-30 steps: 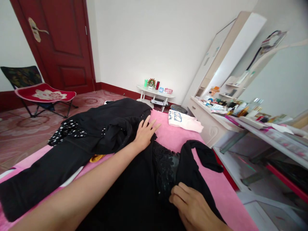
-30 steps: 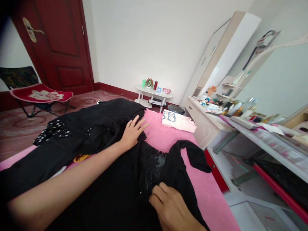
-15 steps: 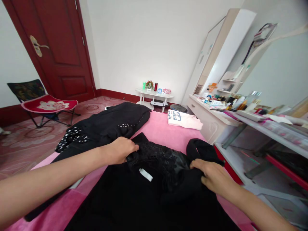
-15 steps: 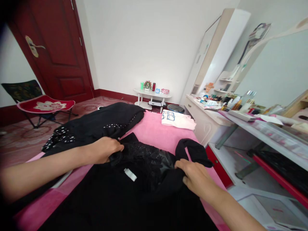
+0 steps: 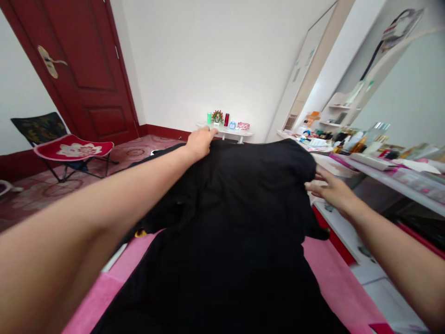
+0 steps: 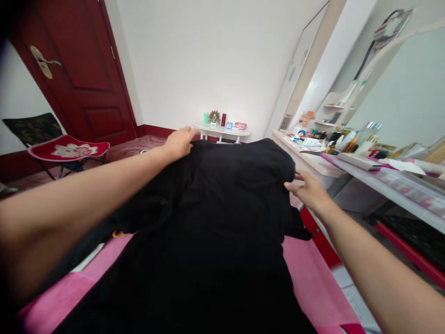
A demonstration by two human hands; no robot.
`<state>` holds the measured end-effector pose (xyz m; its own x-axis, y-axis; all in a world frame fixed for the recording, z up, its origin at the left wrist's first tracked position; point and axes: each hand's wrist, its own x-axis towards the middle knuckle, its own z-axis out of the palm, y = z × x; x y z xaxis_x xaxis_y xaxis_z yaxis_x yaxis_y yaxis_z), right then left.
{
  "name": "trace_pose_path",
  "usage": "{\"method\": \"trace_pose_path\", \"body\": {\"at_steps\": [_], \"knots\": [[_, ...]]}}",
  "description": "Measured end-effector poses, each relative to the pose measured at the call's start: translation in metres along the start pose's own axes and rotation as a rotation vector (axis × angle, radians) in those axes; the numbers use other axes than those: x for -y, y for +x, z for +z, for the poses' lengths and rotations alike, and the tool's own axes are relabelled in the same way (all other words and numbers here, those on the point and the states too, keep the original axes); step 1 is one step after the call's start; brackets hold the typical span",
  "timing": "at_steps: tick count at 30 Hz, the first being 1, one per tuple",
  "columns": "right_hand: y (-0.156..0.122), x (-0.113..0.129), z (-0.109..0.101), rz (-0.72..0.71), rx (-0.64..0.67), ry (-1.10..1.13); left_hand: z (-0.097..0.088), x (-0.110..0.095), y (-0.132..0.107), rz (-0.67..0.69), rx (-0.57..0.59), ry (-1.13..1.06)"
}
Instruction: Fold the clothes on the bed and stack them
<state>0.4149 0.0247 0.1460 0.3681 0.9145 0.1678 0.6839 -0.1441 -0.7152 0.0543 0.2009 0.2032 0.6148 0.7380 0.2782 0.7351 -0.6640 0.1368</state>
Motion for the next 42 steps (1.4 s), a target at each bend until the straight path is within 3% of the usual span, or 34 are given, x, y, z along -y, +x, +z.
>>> {"method": "trace_pose_path", "body": {"at_steps": [2,5,8,11,15,20,22,24,27,30,33,36,39,42], "knots": [[-0.002,0.011,0.034,-0.064,-0.172,-0.104,0.023,-0.012,0.013,-0.067,-0.132,0.023],[-0.045,0.002,0.094,-0.247,-0.071,-0.278,0.079,-0.032,-0.019,0.041,-0.174,0.055],[-0.094,-0.019,0.138,-0.283,0.095,-0.432,0.135,-0.036,-0.077,0.228,-0.048,0.057],[-0.117,-0.031,0.151,-0.273,0.165,-0.511,0.167,-0.023,-0.120,0.201,0.095,0.036],[-0.099,-0.029,0.129,-0.299,0.131,-0.464,0.177,-0.015,-0.131,0.076,0.054,0.063],[-0.041,-0.029,0.098,-0.238,-0.253,-0.510,0.185,-0.051,-0.110,-0.016,-0.002,0.105],[-0.019,-0.036,0.097,-0.129,-0.314,-0.553,0.190,-0.063,-0.103,-0.052,-0.020,0.072],[-0.001,-0.044,0.099,-0.043,-0.232,-0.587,0.195,-0.068,-0.100,-0.078,-0.062,0.024],[0.015,-0.057,0.100,-0.026,-0.015,-0.671,0.200,-0.065,-0.102,-0.078,-0.100,-0.026],[0.021,-0.064,0.096,0.008,-0.045,-0.821,0.205,-0.060,-0.103,-0.095,-0.089,-0.015],[0.035,-0.055,0.098,0.071,-0.016,-0.983,0.208,-0.058,-0.102,-0.108,-0.082,0.007],[0.059,-0.031,0.110,0.086,0.062,-1.066,0.211,-0.058,-0.100,-0.109,-0.077,0.002],[0.076,-0.013,0.134,-0.055,0.088,-1.033,0.212,-0.058,-0.099,-0.116,-0.069,-0.007],[0.077,-0.022,0.167,-0.256,0.145,-0.862,0.210,-0.057,-0.099,-0.123,-0.066,-0.016]]}}
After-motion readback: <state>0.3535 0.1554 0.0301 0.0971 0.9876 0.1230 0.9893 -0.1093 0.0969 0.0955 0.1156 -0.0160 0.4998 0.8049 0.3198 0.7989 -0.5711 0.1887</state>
